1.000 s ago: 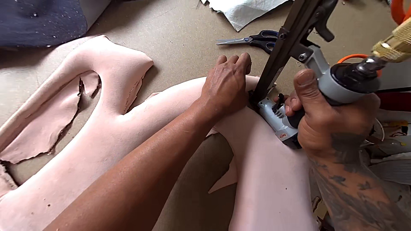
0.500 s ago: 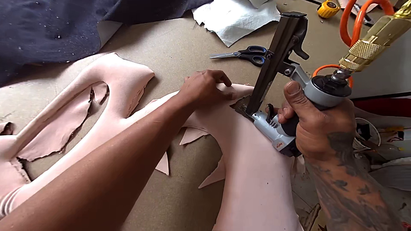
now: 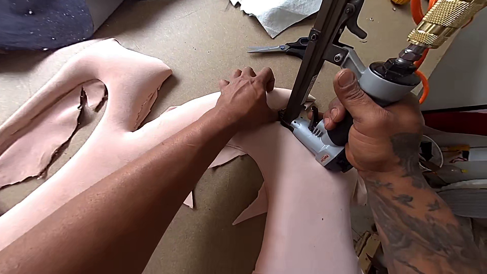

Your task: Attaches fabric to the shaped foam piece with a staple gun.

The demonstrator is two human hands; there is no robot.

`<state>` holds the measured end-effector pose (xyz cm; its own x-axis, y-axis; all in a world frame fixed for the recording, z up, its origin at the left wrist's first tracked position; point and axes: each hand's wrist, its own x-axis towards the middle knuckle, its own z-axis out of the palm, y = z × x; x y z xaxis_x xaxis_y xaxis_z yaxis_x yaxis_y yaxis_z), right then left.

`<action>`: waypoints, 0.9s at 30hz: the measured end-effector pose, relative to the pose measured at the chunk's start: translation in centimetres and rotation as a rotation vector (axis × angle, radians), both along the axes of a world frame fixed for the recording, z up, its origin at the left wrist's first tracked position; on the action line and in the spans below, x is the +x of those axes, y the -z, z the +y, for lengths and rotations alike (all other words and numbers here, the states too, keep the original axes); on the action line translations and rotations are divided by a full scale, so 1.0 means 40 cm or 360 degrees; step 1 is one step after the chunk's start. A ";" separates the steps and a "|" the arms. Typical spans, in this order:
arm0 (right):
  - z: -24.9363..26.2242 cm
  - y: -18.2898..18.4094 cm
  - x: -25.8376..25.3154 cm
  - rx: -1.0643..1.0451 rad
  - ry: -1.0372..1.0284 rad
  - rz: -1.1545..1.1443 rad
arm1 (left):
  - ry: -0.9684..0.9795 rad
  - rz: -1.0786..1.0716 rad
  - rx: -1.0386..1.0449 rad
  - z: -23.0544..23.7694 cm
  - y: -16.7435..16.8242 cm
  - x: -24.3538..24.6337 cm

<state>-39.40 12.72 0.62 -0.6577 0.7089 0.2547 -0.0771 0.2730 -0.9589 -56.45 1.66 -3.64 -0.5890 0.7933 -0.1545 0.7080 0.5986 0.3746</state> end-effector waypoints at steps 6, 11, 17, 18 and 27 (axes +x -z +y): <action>-0.005 0.008 -0.006 -0.0011 -0.0023 0.0067 | 0.0018 0.0025 0.0004 0.000 0.005 -0.004; -0.019 0.012 0.002 0.0081 -0.0053 0.0089 | 0.0032 0.0026 0.0026 -0.001 0.007 -0.004; -0.021 0.023 0.013 0.0069 -0.0059 0.0105 | 0.0031 0.0031 0.0051 -0.001 0.008 -0.004; -0.024 0.026 0.015 0.0076 -0.0056 0.0112 | 0.0031 0.0029 0.0060 -0.002 0.009 -0.002; -0.007 -0.002 0.015 0.0132 -0.0040 0.0022 | 0.0070 -0.0007 0.0121 -0.005 0.011 -0.006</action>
